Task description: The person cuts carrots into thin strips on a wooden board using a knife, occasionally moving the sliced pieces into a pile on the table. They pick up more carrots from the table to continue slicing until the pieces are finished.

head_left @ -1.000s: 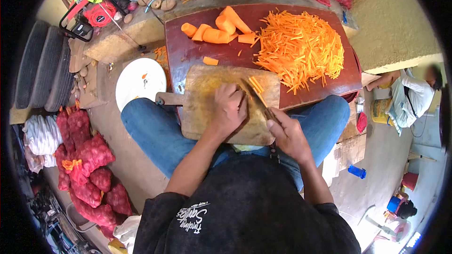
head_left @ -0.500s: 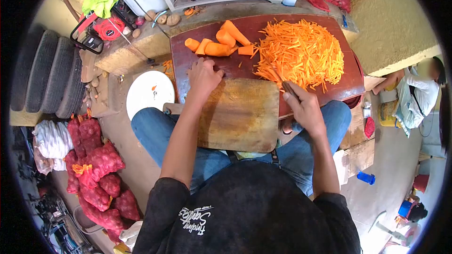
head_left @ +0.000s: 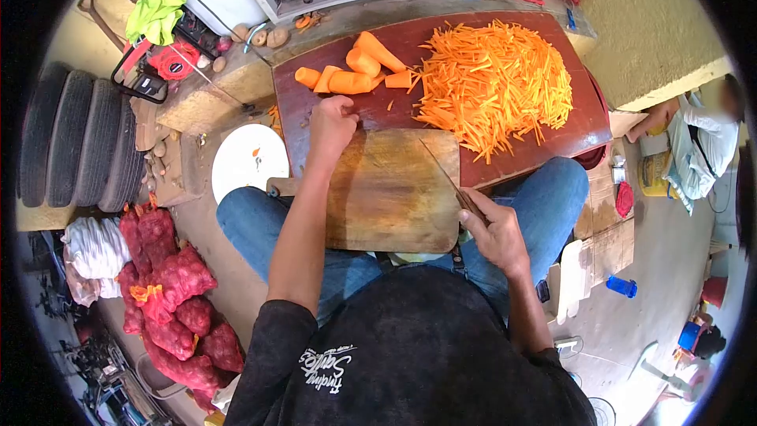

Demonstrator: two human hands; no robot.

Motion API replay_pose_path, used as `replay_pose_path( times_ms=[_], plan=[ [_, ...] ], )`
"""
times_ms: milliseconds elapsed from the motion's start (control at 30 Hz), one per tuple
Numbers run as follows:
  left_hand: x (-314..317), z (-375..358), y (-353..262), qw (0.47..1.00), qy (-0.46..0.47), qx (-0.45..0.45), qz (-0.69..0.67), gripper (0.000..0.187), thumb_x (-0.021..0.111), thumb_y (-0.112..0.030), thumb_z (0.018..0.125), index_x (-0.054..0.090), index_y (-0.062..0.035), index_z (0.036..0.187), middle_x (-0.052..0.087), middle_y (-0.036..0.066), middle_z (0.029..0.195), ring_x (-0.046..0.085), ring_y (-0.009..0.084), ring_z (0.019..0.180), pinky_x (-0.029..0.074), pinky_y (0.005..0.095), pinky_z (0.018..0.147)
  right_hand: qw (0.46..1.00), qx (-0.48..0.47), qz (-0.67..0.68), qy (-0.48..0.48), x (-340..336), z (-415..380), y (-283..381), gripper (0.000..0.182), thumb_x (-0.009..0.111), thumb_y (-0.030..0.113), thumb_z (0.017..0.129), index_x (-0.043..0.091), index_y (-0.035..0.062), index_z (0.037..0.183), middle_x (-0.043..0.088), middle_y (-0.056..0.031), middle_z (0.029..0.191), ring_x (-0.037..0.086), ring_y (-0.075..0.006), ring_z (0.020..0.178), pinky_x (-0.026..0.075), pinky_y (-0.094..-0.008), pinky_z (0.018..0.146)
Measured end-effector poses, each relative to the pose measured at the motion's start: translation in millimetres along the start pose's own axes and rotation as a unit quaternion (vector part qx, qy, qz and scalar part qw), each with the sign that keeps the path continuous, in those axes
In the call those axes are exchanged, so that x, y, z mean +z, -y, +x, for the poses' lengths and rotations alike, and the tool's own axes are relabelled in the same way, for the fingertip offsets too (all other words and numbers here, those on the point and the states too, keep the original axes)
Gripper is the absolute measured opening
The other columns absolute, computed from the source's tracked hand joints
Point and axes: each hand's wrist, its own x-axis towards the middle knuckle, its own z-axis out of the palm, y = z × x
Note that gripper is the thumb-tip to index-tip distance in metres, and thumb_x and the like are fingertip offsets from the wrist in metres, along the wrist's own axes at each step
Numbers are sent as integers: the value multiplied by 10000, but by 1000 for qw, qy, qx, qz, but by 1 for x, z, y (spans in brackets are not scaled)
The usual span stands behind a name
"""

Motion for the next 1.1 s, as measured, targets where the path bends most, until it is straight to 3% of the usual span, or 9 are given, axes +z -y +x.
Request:
replay_pose_path(
  times_ms=[133,200,267,367,700,833,933,1033,1100],
  plan=[
    [5,-30,-35,978,-66,193,34,336,870,-38,841,839,-21,1176,816,216,1058,801,364,932,626,466,813,998,67,9,11,-2,2,6,415,748,88,1045,681,-57,1429,796,-280,1165,818,-283,1103,607,-397,944],
    [16,-59,-57,979,21,187,72,329,854,-44,837,826,-17,1164,783,240,1090,764,424,1012,597,525,922,996,79,36,6,2,4,-1,413,733,96,1053,678,-51,1435,793,-275,1160,801,-261,1096,598,-397,955],
    [42,-94,-64,966,-26,241,86,356,884,-96,830,790,3,1158,730,256,1105,700,462,1075,525,571,1005,995,91,51,12,3,8,-3,411,719,108,1062,676,-46,1441,789,-269,1153,782,-244,1081,590,-394,965],
    [32,-120,-83,973,103,207,6,387,886,-178,833,764,-5,1158,669,228,1111,648,433,1101,473,540,1004,992,106,54,30,1,16,2,414,703,134,1076,672,-43,1449,781,-261,1140,753,-232,1042,581,-387,969],
    [31,-117,-46,968,50,242,-29,246,875,-124,857,761,-14,1045,639,189,1098,621,423,1055,477,508,897,995,62,39,75,10,39,10,373,693,159,1097,680,-28,1419,768,-261,1074,759,-220,1017,585,-408,913],
    [33,-125,-50,963,46,264,-26,199,817,-105,871,771,-10,1040,627,181,1115,603,406,1059,457,508,900,995,39,3,96,7,28,15,372,677,143,1119,652,-32,1447,663,-64,866,587,-101,744,517,-319,680],
    [29,-128,-53,957,57,285,4,241,794,-103,845,770,-11,1066,627,170,1133,585,399,1068,444,505,913,996,-9,-21,85,7,16,21,351,663,124,1117,651,-39,1427,698,-175,947,659,-198,814,559,-373,780],
    [24,-128,-56,947,83,306,44,331,796,-118,805,765,-17,1119,627,161,1146,577,391,1074,438,506,917,993,20,-51,101,1,9,36,347,675,149,1108,654,-2,1420,736,-303,1031,734,-537,1013,589,-479,851],
    [24,-128,-56,944,90,313,59,375,800,-128,788,763,-20,1145,630,156,1150,577,386,1079,437,508,920,994,16,-45,99,1,10,38,344,670,160,1108,650,9,1417,730,-328,1044,718,-557,1035,586,-517,848]
  ],
)
